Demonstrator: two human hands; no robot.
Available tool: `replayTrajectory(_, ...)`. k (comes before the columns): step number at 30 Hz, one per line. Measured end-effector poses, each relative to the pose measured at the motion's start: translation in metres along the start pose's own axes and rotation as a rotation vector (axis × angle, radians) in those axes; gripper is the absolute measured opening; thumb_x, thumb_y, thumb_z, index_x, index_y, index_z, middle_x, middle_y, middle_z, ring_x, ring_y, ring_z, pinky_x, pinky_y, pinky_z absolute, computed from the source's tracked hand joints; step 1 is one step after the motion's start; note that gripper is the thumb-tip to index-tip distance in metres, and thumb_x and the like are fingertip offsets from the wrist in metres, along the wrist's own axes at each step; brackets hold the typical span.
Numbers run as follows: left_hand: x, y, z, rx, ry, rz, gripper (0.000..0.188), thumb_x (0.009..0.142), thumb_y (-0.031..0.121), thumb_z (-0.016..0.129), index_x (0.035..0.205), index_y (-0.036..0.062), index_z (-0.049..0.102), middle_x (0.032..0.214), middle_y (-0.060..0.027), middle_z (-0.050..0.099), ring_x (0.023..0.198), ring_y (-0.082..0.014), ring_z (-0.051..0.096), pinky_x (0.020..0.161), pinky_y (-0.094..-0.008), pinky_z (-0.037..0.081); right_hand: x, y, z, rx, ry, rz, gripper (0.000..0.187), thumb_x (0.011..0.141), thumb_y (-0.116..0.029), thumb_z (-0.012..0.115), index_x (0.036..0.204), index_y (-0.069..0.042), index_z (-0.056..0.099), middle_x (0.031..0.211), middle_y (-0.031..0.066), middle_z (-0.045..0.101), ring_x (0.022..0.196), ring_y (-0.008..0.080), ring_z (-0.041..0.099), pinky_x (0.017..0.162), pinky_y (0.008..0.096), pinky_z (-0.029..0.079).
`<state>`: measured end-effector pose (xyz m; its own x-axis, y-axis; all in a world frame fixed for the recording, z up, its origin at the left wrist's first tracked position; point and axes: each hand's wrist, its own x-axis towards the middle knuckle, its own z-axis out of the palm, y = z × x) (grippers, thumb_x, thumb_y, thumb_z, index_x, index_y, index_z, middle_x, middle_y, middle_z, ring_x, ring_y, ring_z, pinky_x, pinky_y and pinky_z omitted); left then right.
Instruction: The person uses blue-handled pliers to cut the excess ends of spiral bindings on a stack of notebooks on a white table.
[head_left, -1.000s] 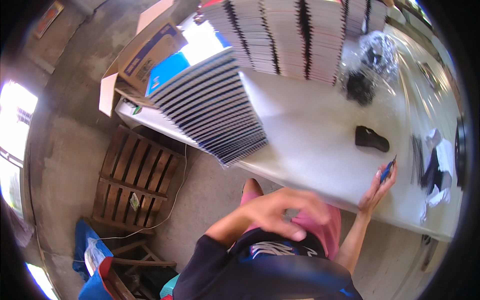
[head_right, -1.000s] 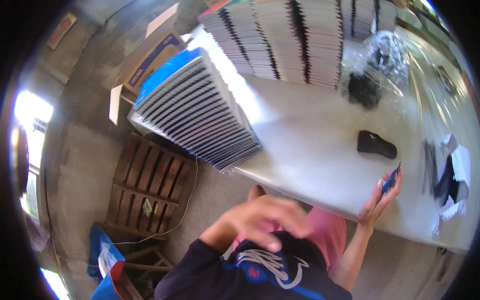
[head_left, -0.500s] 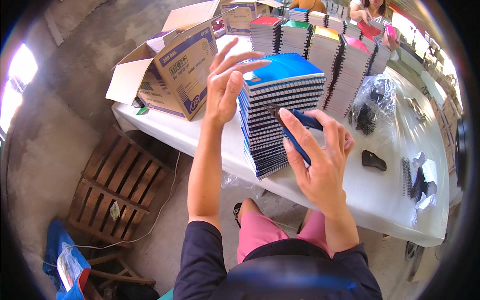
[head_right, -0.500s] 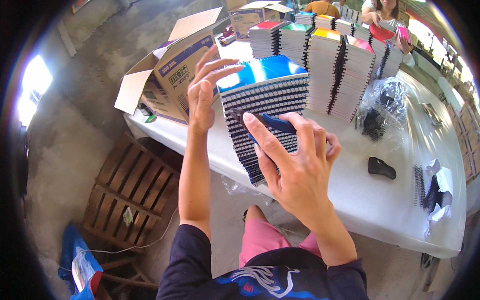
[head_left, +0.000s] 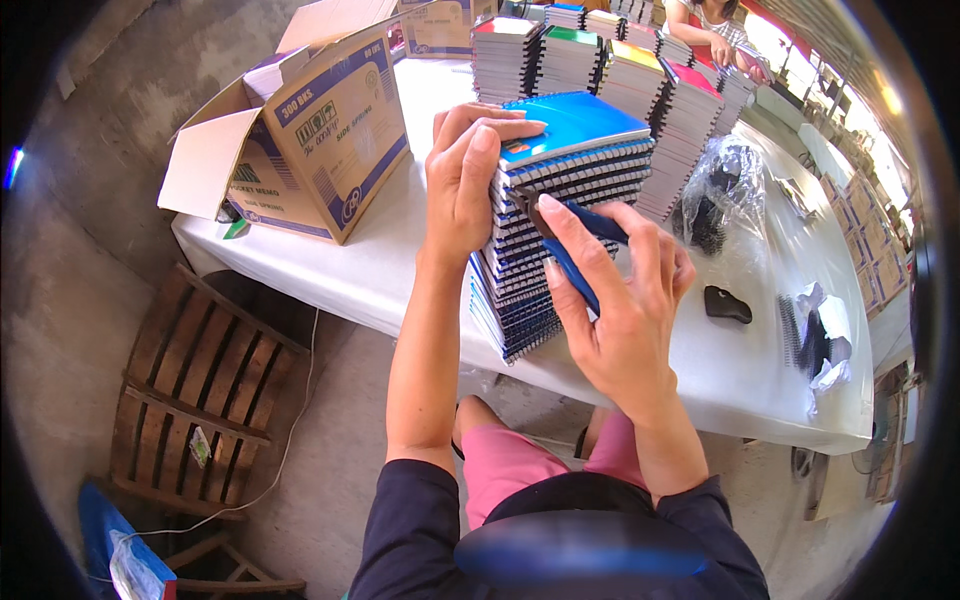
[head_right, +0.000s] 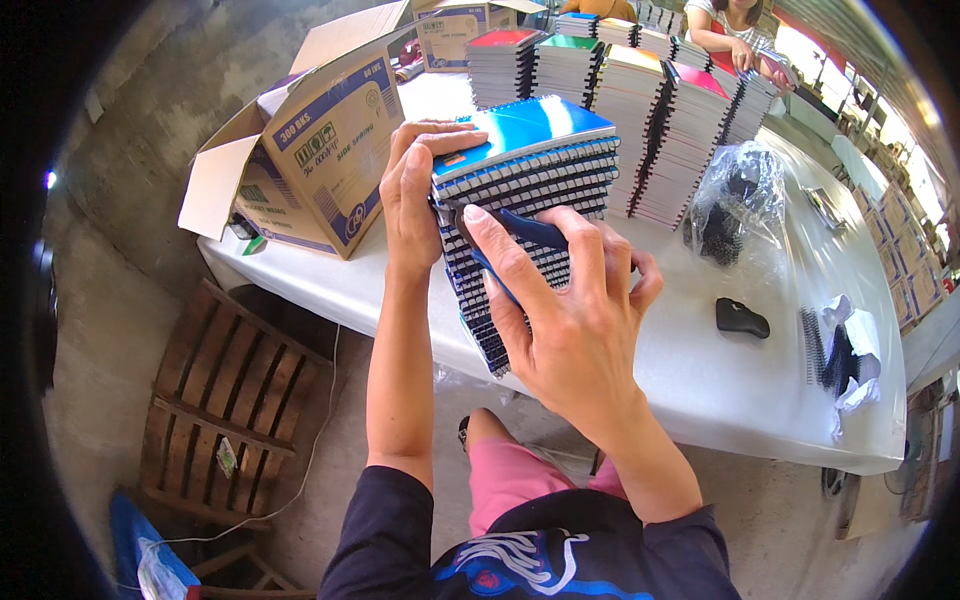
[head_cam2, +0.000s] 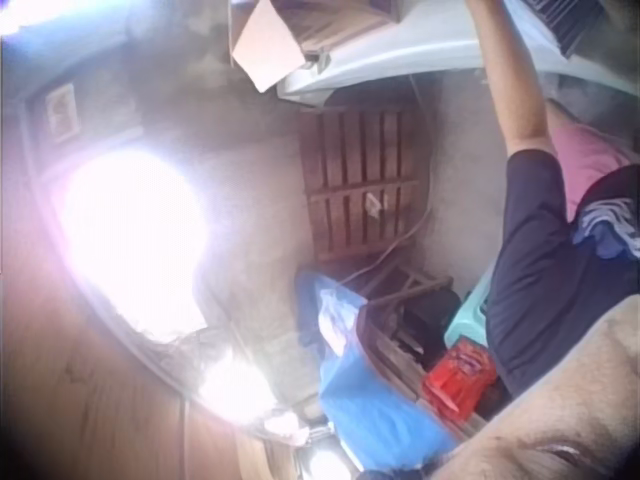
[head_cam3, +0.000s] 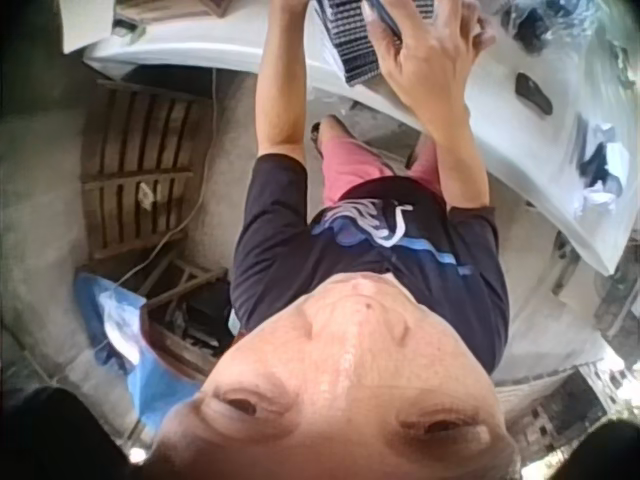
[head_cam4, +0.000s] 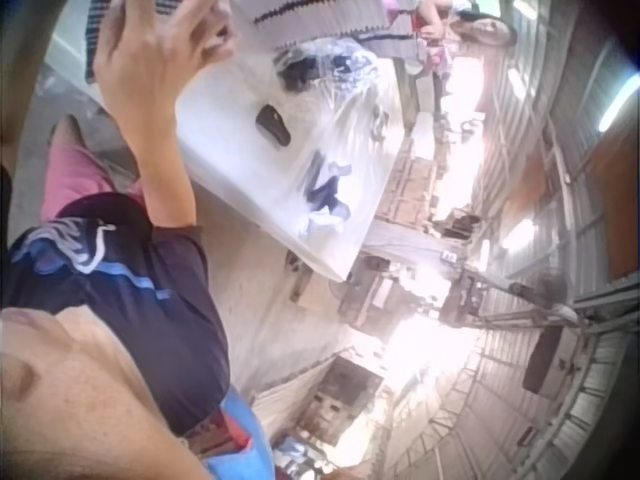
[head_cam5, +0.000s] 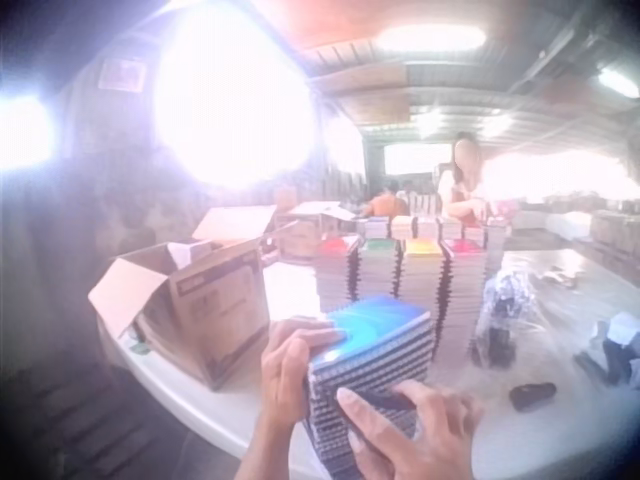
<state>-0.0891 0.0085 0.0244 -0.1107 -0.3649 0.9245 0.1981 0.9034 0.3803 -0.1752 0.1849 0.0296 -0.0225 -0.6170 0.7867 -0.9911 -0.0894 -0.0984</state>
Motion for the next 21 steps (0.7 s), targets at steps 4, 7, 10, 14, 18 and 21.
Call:
replayTrajectory(4, 0.001, 0.000, 0.002, 0.002, 0.005, -0.004, 0.047, 0.096, 0.030, 0.035, 0.091, 0.0032, 0.073, 0.093, -0.0133, 0.064, 0.098, -0.0254, 0.050, 0.088, -0.0367, 0.038, 0.001, -0.001, 0.001, 0.005, -0.028, 0.005, 0.042, 0.087, -0.022, 0.062, 0.129, -0.022, 0.058, 0.107, 0.0090, 0.055, 0.095, 0.0237, 0.053, 0.086, 0.0369, 0.034)
replayTrajectory(7, 0.000, 0.000, 0.000, 0.002, 0.007, 0.003, 0.046, 0.096, 0.029, 0.035, 0.091, 0.0038, 0.074, 0.093, -0.0131, 0.064, 0.095, -0.0250, 0.050, 0.087, -0.0365, 0.038, -0.001, 0.000, 0.001, 0.404, -0.161, 0.137, 0.043, 0.091, -0.023, 0.058, 0.133, -0.016, 0.052, 0.098, 0.0103, 0.058, 0.083, 0.0223, 0.057, 0.075, 0.0327, 0.041)
replayTrajectory(10, 0.000, 0.000, 0.000, -0.015, 0.012, 0.001, 0.047, 0.096, 0.029, 0.035, 0.091, 0.0042, 0.074, 0.094, -0.0129, 0.065, 0.095, -0.0249, 0.051, 0.087, -0.0362, 0.039, 0.004, 0.000, -0.011, 1.399, -0.485, 0.608, 0.047, 0.098, -0.025, 0.046, 0.140, -0.006, 0.036, 0.089, 0.0134, 0.061, 0.066, 0.0192, 0.060, 0.060, 0.0265, 0.048)
replayTrajectory(14, 0.000, 0.002, 0.003, -0.008, 0.007, 0.019, 0.047, 0.097, 0.030, 0.035, 0.091, 0.0042, 0.074, 0.094, -0.0130, 0.065, 0.095, -0.0251, 0.051, 0.087, -0.0361, 0.039, -0.001, 0.004, -0.010, 1.597, -0.507, 0.715, 0.042, 0.098, -0.023, 0.048, 0.138, -0.013, 0.041, 0.094, 0.0115, 0.060, 0.073, 0.0213, 0.059, 0.064, 0.0297, 0.045)
replayTrajectory(18, -0.001, 0.000, 0.001, 0.005, 0.012, 0.009, 0.048, 0.097, 0.030, 0.035, 0.091, 0.0040, 0.074, 0.093, -0.0131, 0.065, 0.095, -0.0252, 0.051, 0.088, -0.0365, 0.038, -0.016, -0.001, 0.011, 0.229, 0.011, 0.113, 0.046, 0.087, -0.024, 0.059, 0.132, -0.024, 0.052, 0.112, 0.0127, 0.049, 0.104, 0.0297, 0.046, 0.090, 0.0433, 0.030)
replayTrajectory(21, 0.000, -0.002, 0.000, 0.002, 0.015, 0.004, 0.048, 0.097, 0.031, 0.034, 0.092, 0.0038, 0.074, 0.092, -0.0131, 0.065, 0.095, -0.0251, 0.051, 0.088, -0.0365, 0.038, -0.013, -0.008, 0.003, 0.066, -0.017, 0.075, 0.044, 0.087, -0.020, 0.060, 0.131, -0.019, 0.054, 0.113, 0.0116, 0.051, 0.103, 0.0282, 0.047, 0.095, 0.0409, 0.029)
